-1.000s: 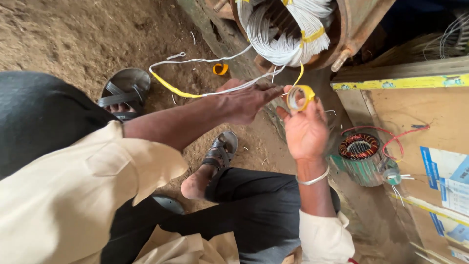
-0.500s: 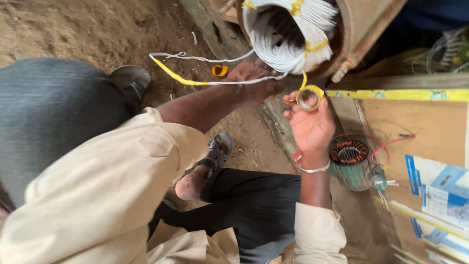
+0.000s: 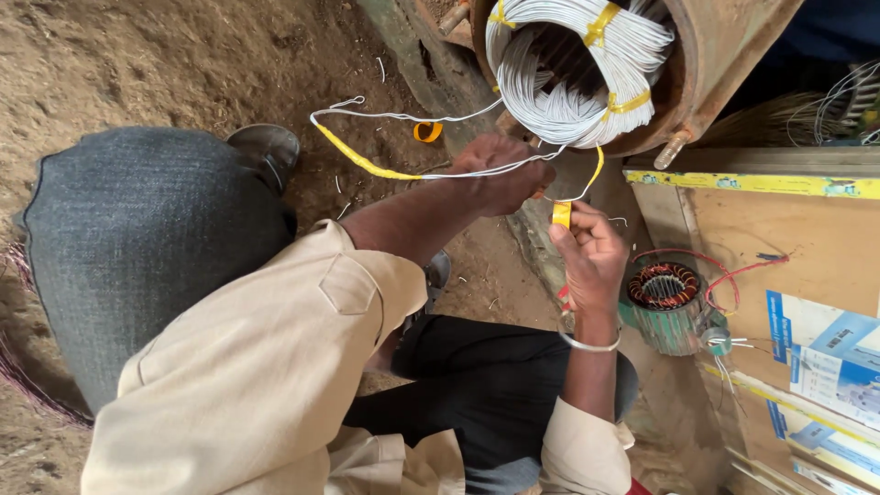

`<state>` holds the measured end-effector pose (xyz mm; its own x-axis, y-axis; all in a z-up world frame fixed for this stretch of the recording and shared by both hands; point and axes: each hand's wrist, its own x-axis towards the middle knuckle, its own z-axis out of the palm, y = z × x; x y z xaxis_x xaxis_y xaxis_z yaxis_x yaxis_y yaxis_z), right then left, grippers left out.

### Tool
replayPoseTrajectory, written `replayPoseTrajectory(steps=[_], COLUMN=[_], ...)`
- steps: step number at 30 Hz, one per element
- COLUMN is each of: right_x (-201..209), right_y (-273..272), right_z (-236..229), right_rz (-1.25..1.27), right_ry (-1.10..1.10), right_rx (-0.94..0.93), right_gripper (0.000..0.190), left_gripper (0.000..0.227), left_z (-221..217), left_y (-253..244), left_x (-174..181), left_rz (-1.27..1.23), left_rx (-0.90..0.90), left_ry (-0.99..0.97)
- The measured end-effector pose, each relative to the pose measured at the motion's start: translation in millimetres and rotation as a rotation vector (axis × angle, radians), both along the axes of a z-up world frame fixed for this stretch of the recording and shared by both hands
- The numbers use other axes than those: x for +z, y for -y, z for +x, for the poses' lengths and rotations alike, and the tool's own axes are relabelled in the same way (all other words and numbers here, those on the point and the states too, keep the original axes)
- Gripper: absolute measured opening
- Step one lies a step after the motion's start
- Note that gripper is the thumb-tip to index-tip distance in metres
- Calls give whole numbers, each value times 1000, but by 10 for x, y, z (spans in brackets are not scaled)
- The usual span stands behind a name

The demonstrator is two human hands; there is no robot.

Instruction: The person sits on the ground and wraps yellow electrical tape around the ends of white wires. They use a knife to cut the tape and continue wrapping multiple wire ends.

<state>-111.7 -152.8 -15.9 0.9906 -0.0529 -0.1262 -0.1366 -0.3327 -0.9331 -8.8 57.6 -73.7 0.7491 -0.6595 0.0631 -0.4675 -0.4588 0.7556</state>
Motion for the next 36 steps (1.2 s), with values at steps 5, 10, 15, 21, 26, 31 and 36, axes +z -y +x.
replayPoseTrajectory(steps=[5, 10, 15, 21, 26, 31, 36], right_x=[-145, -219, -194, -214, -251, -216, -219], right_y=[-91, -173, -249, -224, -224, -234, -243], right_z=[75, 132, 117, 122, 143, 136, 99], right_rz=[-81, -127, -274, -442, -458, -624, -559], right_ry=[79, 140, 162, 235, 199, 224, 246], right_rx=[0, -18, 31, 37, -10, -6, 52], right_gripper=[29, 37, 45, 48, 48, 46, 44], left_gripper=[30, 38, 50, 41, 39, 28, 14], left_z=[-25, -33, -82, -53, -28, -10, -24], left_y=[-6, 22, 41, 41, 55, 96, 157], left_x=[10, 118, 165, 162, 197, 171, 144], left_rz=[-31, -45, -93, -91, -49, -68, -30], left_rx=[44, 80, 107, 100, 62, 64, 108], left_ry=[-61, -240, -236, -191, -248, -329, -203])
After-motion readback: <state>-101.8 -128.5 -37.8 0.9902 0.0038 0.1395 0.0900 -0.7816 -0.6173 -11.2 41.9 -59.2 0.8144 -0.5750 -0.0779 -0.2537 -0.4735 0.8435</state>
